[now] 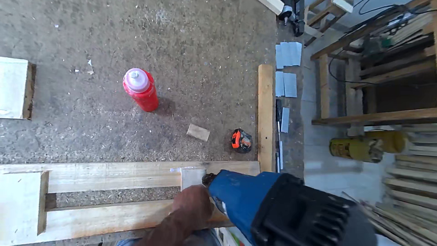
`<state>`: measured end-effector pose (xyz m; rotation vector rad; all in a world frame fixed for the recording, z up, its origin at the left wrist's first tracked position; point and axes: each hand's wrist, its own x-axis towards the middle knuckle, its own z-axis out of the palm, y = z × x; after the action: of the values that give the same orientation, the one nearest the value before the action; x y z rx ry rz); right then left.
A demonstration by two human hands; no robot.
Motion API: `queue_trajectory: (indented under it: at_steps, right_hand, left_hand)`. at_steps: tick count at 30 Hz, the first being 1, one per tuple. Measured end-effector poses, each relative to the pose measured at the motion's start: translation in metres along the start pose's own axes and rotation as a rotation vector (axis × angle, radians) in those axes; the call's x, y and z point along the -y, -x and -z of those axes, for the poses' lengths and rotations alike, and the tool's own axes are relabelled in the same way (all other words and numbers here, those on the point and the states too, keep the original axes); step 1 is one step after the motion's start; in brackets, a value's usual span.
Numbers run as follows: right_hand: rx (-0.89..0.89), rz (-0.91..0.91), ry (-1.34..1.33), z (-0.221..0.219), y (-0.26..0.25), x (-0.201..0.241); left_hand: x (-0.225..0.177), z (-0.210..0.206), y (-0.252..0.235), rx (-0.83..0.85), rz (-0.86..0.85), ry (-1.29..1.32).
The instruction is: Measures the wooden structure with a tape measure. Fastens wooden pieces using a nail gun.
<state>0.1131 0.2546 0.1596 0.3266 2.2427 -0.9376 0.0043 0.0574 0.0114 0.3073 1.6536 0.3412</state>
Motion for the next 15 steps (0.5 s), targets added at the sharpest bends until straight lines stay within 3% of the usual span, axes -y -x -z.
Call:
queue_trajectory:
  at_steps: [3, 6, 10, 15]
  right_hand:
    - [-0.01, 0.044, -0.051, -0.002, -0.024, 0.037]
    - [-0.027, 0.015, -0.199, -0.004, -0.035, 0.044]
    - [-0.058, 0.332, -0.422, -0.037, -0.039, -0.04]
    - [-0.011, 0.166, -0.353, -0.046, -0.037, -0.053]
  left_hand:
    - [0.007, -0.004, 0.001, -0.024, -0.016, 0.03]
    - [0.012, -0.007, -0.004, -0.032, -0.01, 0.084]
    - [0.016, -0.007, 0.001, -0.022, -0.014, 0.095]
    - [0.017, -0.007, -0.001, -0.004, -0.005, 0.108]
